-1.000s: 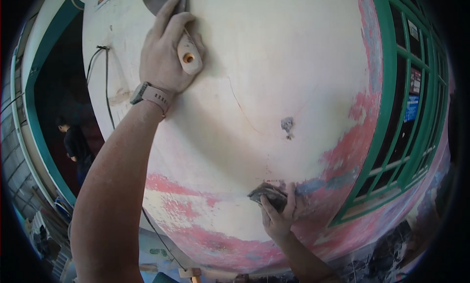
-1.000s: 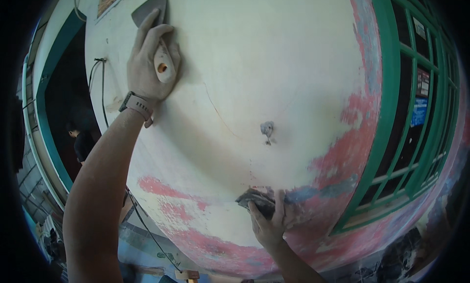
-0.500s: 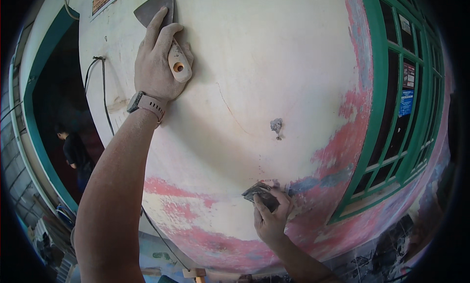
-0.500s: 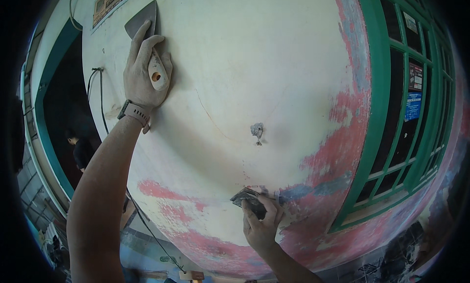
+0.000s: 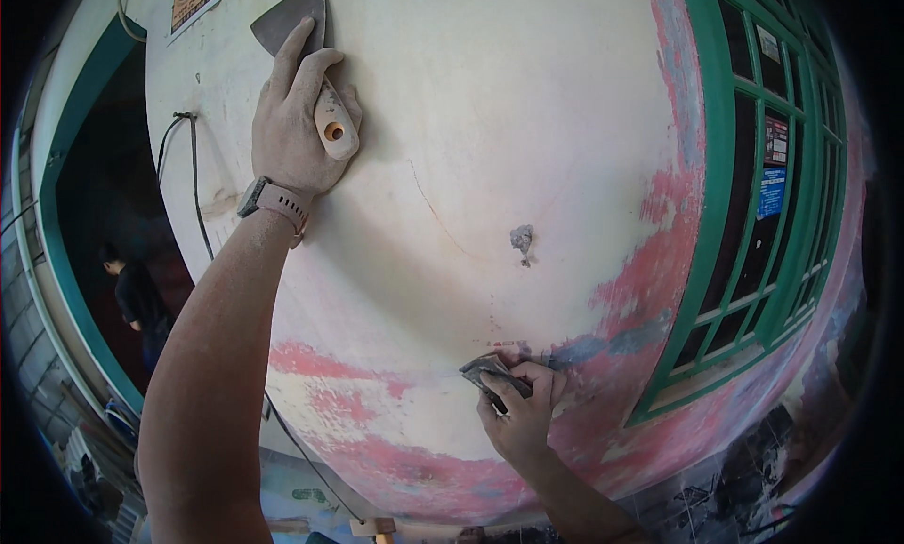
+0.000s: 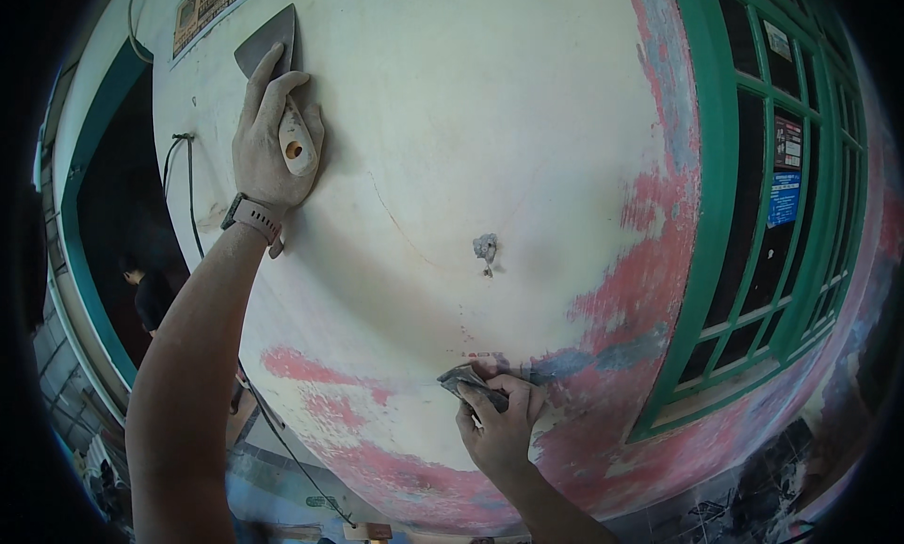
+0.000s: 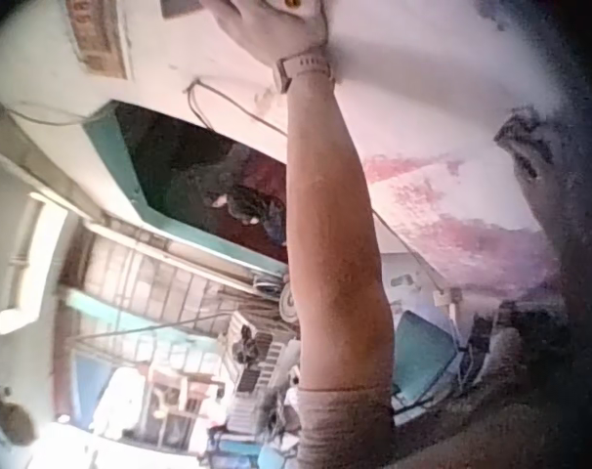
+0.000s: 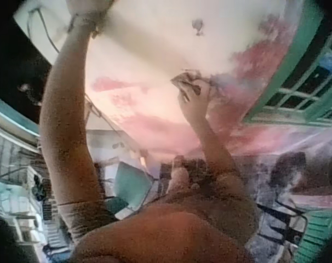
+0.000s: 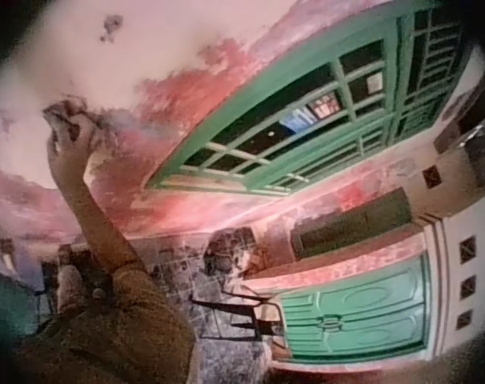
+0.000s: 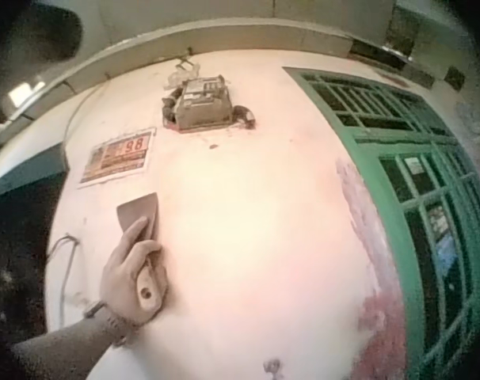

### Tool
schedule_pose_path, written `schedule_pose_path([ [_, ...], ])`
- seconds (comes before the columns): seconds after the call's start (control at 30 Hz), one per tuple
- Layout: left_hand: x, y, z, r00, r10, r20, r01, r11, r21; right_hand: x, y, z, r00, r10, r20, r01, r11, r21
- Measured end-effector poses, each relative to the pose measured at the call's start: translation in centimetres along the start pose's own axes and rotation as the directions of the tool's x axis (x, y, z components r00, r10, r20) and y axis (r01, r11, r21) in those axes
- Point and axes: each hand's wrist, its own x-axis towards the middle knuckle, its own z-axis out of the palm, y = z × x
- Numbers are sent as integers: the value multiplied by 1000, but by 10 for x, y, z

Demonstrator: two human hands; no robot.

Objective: The person prepares a wall for painting by scraping off old layers with a scraper, then sanding the surface with a sanding block.

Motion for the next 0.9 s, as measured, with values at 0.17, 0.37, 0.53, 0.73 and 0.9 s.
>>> schedule_pose_path([
  [0.17, 2, 0, -1, 999, 16, -28, -17, 1000, -15, 5, -11, -7, 994, 110, -27, -101, 966, 238],
  [0.37, 1, -2, -1, 999, 24, -32, -25, 999, -31, 3, -11, -31, 949, 304, 89, -289, 715, 637],
  [0.53, 0, 1, -2, 1000, 2, -8, -2, 1000, -18, 5, -23, -52, 933, 323, 159, -317, 526, 789],
  [0.73, 5, 7, -10, 1000, -14, 13, 16, 987, -162, 15, -39, -98, 997, 77, 19, -76, 847, 526],
  [0.9, -29, 76, -68, 992, -105, -72, 79, 950, -303, 13, -41, -138, 998, 8, -69, 21, 911, 413],
])
